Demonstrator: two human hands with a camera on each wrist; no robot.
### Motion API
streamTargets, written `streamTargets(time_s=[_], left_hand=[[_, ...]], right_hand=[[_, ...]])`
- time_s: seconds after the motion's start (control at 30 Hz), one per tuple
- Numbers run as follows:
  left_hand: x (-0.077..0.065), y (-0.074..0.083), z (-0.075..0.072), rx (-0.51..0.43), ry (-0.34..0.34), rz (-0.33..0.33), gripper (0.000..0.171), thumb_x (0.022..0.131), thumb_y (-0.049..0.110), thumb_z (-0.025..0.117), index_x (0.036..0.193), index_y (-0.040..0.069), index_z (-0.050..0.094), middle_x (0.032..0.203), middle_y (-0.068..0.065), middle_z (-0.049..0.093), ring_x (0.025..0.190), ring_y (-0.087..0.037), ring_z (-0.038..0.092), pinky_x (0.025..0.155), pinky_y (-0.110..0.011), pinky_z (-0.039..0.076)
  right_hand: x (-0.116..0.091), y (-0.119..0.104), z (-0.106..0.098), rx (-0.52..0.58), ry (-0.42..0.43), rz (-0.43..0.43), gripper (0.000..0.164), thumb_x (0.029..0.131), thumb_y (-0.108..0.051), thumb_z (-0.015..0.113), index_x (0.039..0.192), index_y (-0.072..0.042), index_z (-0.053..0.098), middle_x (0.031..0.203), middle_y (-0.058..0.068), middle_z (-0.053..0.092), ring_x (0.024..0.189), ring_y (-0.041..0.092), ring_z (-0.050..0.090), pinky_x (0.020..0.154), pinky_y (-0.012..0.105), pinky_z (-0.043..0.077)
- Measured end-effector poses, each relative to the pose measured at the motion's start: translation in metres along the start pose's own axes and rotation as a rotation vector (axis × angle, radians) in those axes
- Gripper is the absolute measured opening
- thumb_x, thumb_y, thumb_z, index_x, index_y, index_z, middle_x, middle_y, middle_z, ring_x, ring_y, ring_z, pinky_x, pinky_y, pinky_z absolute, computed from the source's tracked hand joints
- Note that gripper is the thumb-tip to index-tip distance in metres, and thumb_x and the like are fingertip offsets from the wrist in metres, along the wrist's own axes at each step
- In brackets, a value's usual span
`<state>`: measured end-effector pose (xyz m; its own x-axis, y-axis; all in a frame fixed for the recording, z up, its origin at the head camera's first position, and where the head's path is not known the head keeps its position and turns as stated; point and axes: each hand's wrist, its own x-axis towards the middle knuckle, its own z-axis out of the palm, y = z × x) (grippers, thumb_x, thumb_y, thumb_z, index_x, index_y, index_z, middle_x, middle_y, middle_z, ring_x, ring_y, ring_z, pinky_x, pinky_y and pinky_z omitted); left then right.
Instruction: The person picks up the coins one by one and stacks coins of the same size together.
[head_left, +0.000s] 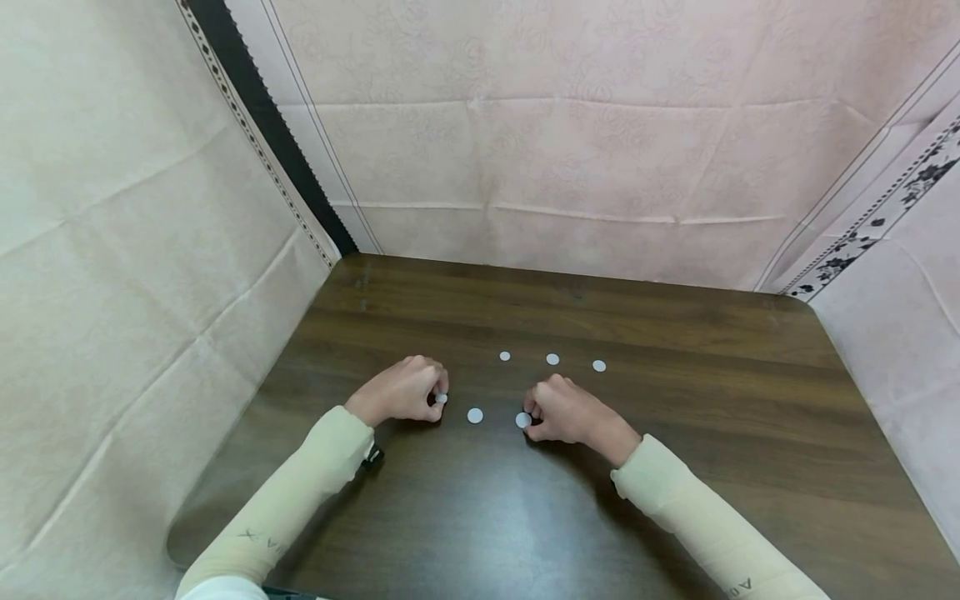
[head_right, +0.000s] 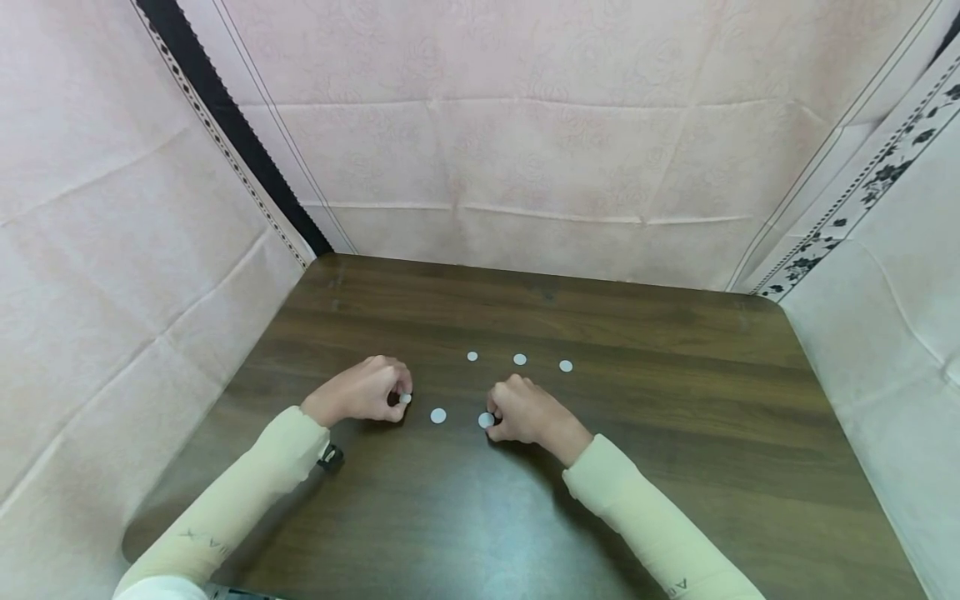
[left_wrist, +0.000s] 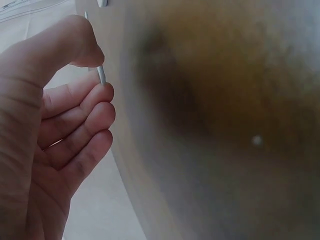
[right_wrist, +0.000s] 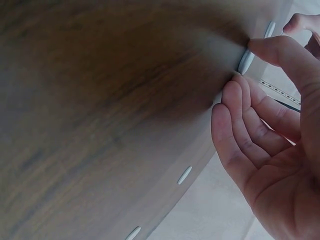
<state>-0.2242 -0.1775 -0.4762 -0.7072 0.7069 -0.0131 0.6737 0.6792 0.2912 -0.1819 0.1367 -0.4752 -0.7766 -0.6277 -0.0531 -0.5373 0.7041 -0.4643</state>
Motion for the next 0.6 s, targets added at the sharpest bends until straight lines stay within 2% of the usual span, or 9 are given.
streamTargets(time_s=[0.6], left_hand=[[-0.0106, -0.0038, 0.0060, -0.006, 0.014, 0.030, 0.004, 0.085, 0.015, 0.077, 0.087, 0.012, 0.075, 0.087, 0.006, 0.069, 0.078, -0.007, 0.061, 0.072, -0.025, 0.054]], right_hand=[[0.0007, 0.0020, 0.0013, -0.019, 0.018, -0.016, 0.016, 0.082, -0.016, 0.087, 0.088, -0.006, 0.076, 0.075, -0.003, 0.071, 0.065, 0.000, 0.057, 0.063, 0.019, 0.051]])
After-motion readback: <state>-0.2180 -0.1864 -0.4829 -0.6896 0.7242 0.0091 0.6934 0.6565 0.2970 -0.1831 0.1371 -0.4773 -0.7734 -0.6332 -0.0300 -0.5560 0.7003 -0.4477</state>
